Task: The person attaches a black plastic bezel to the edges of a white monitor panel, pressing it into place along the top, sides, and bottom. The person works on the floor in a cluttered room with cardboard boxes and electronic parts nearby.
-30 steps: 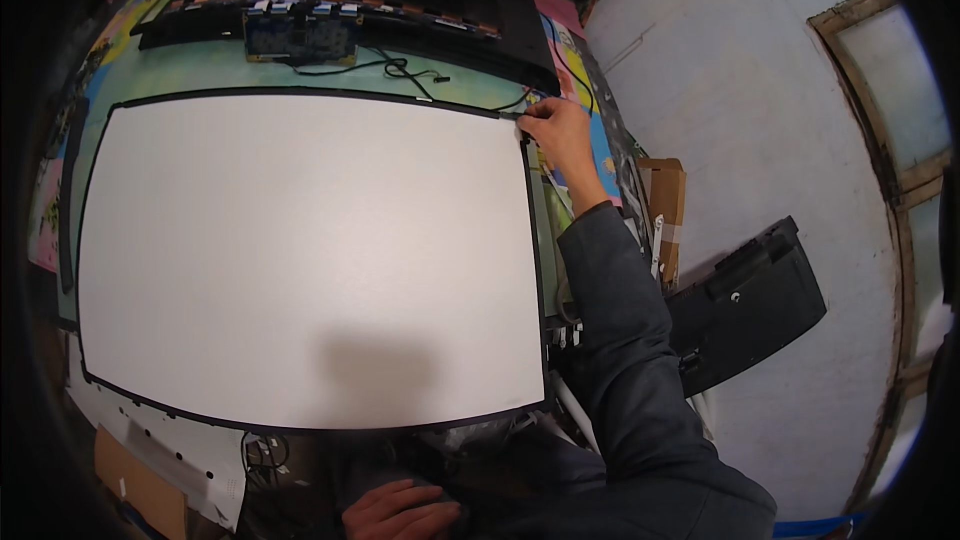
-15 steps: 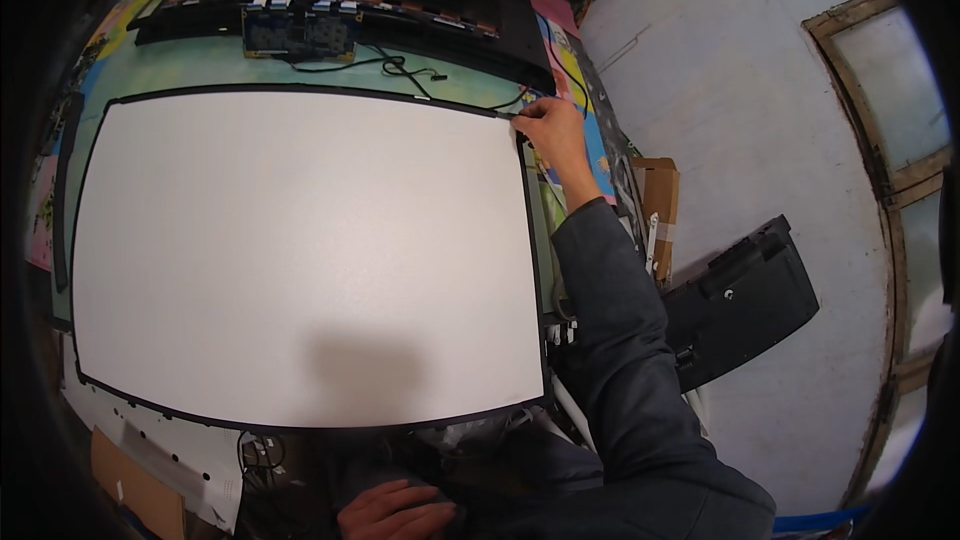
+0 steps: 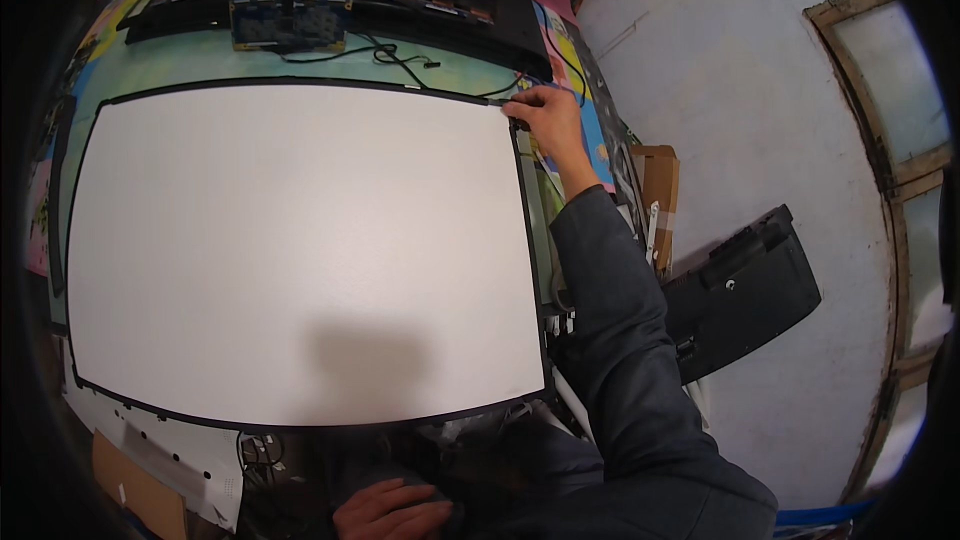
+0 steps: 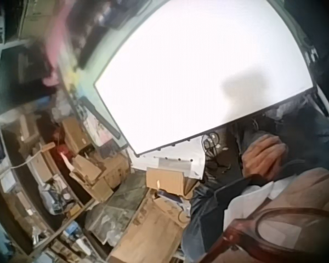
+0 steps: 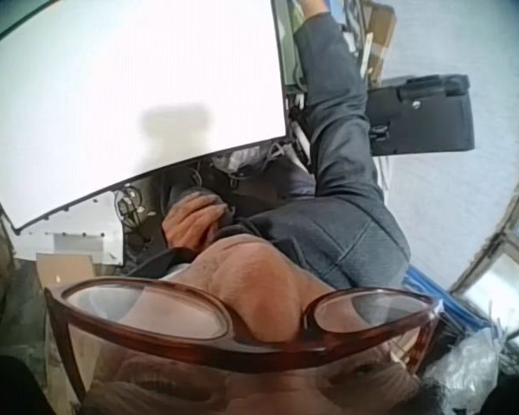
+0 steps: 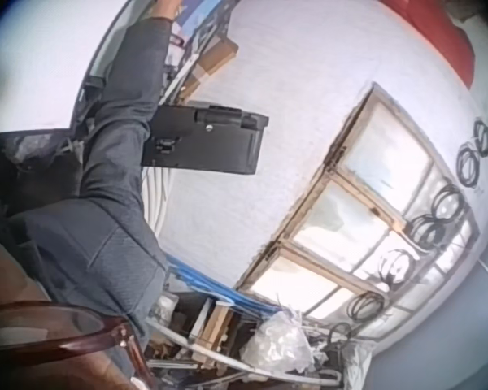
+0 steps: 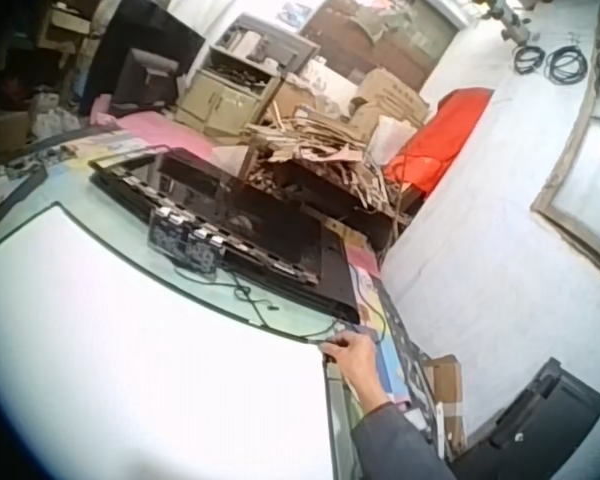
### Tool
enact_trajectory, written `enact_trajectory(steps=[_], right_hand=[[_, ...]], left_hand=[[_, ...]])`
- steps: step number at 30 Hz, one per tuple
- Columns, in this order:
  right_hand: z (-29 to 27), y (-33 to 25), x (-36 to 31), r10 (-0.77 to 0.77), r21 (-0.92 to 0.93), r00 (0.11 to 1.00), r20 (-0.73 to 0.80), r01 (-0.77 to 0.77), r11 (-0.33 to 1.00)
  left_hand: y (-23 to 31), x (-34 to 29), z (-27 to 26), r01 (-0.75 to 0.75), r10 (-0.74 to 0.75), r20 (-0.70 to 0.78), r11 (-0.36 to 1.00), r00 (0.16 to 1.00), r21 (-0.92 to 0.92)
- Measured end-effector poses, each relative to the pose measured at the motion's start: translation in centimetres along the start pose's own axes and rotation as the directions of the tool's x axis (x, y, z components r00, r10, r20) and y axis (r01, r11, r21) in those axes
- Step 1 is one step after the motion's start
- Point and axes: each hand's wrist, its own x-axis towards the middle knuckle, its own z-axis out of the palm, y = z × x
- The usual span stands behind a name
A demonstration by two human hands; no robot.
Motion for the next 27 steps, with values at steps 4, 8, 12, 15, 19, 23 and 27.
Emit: enact_trajectory(steps=[4,8,12,15,19,23,27], right_hand=[[-0.2,0.2,0.0,-0.002,-0.013,1.0,0.019,0.002,1.0],[-0.3,1.1,0.2,0.083,0.082,0.996,0.04,-0.086,0.993],[0.0,0.3,-0.2,0.141,0.236,0.986,0.089,-0.158,0.959],[0.2,1.3,-0.2,0.127,0.258,0.99,0.06,-0.138,0.956],[0.6,1.0,-0.5,0.193,0.355,0.981,0.021,-0.188,0.916],[0.8,-0.1,-0.9,0.279,0.439,0.959,0.056,-0.275,0.856],[1.0,1.1,-1.2,0.173,0.397,0.985,-0.009,-0.155,0.905]], left_hand=[[0.1,0.1,-0.1,0.009,-0.009,0.01,1.0,1.0,0.002],[0.2,0.1,0.0,0.008,-0.009,0.024,1.0,1.0,0.012],[0.0,-0.1,-0.1,0.0,0.0,0.026,1.0,1.0,0.006],[0.0,0.0,-0.3,-0.004,0.004,0.029,1.0,1.0,-0.005],[-0.1,-0.1,-0.3,-0.006,0.006,0.003,1.0,1.0,-0.008],[-0.4,-0.4,-0.1,-0.012,0.011,-0.043,1.0,0.999,-0.021],[-0.8,0.1,-0.4,-0.012,0.011,-0.016,0.997,1.0,-0.073]])
